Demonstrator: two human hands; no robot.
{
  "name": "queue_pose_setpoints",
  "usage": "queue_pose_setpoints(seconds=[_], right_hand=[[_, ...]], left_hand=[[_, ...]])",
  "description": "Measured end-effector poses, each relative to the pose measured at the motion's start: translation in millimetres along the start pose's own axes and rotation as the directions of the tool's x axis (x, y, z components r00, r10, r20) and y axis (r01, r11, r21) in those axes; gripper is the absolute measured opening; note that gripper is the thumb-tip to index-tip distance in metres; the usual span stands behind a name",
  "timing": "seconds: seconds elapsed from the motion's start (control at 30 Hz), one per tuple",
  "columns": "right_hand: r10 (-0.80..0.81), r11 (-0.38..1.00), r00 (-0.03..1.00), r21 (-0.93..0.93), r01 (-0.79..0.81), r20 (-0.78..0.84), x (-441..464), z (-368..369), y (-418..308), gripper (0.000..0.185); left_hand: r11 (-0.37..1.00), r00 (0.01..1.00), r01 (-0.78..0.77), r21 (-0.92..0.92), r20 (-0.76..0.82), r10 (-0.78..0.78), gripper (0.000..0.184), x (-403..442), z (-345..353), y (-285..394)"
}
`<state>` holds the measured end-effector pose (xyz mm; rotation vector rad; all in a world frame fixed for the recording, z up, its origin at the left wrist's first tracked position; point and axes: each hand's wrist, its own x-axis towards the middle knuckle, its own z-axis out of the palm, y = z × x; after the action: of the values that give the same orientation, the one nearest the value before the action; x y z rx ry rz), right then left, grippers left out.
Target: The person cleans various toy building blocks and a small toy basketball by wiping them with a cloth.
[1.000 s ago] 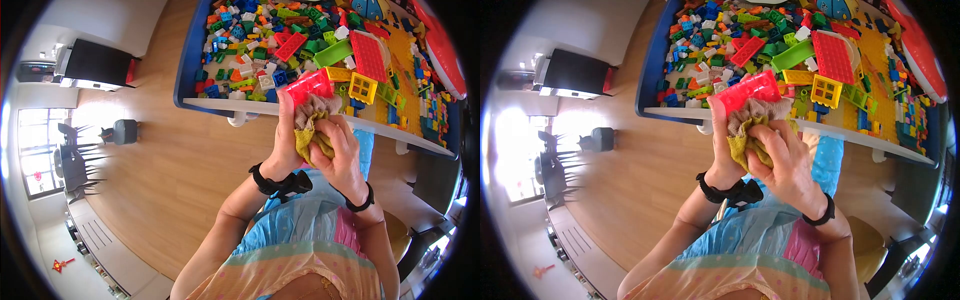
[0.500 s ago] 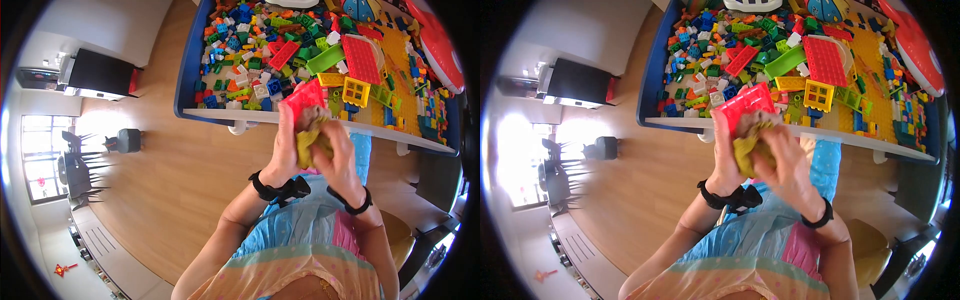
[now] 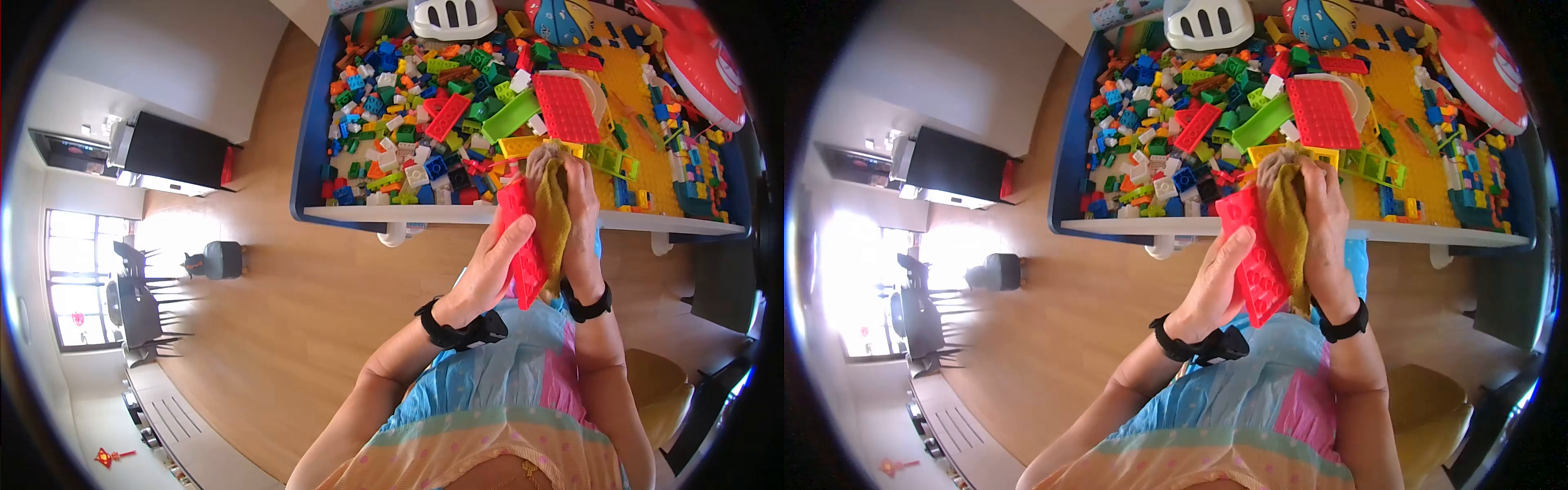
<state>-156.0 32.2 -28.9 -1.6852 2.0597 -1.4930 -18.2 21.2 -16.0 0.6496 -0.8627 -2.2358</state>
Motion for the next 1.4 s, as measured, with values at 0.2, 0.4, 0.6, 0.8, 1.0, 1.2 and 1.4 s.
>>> queue_pose_setpoints(seconds=[0.2,0.4,0.6,0.8,1.0,1.2,1.4], right_hand=[[0.388,0.423,0.914,0.858,-0.29,0.117,-6.9,-9.8,62.6,0.037],[0.155,-0.19,0.907,0.913,-0.362,0.392,-21.3,-16.2,48.9,0.041],[0.337,0.236,0.836,0.821,-0.52,0.432,-14.4,-34.9,-10.7,0.054],[0.412,0.01,0.832,0.911,-0.412,0.371,-9.0,-49.5,-13.0,0.06],[0.413,-0.005,0.878,0.965,-0.262,0.241,-7.5,-56.8,-22.0,0.065],[0.392,-0.312,0.836,0.91,-0.273,0.385,-23.3,-43.9,-8.3,0.069],[0.398,-0.35,0.846,0.911,-0.217,0.355,-23.4,-34.5,-15.7,0.064]], left_hand=[[0.931,0.996,-0.051,-0.362,0.051,0.075,0.059,-15.7,1.3,39.1],[0.942,0.937,-0.316,-0.114,-0.19,0.292,0.027,10.9,4.8,22.5],[0.892,0.881,-0.391,0.229,-0.189,0.434,0.031,10.7,2.9,7.2],[0.927,0.964,-0.138,-0.349,0.166,0.207,0.068,16.9,-1.0,21.8],[0.896,0.945,-0.133,0.423,0.328,-0.015,0.039,-8.6,-23.0,-2.5],[0.944,0.98,-0.195,0.266,0.005,0.201,0.025,-3.9,-2.6,10.6],[0.945,0.998,0.051,-0.322,0.06,-0.033,0.036,-4.0,-6.5,25.6]])
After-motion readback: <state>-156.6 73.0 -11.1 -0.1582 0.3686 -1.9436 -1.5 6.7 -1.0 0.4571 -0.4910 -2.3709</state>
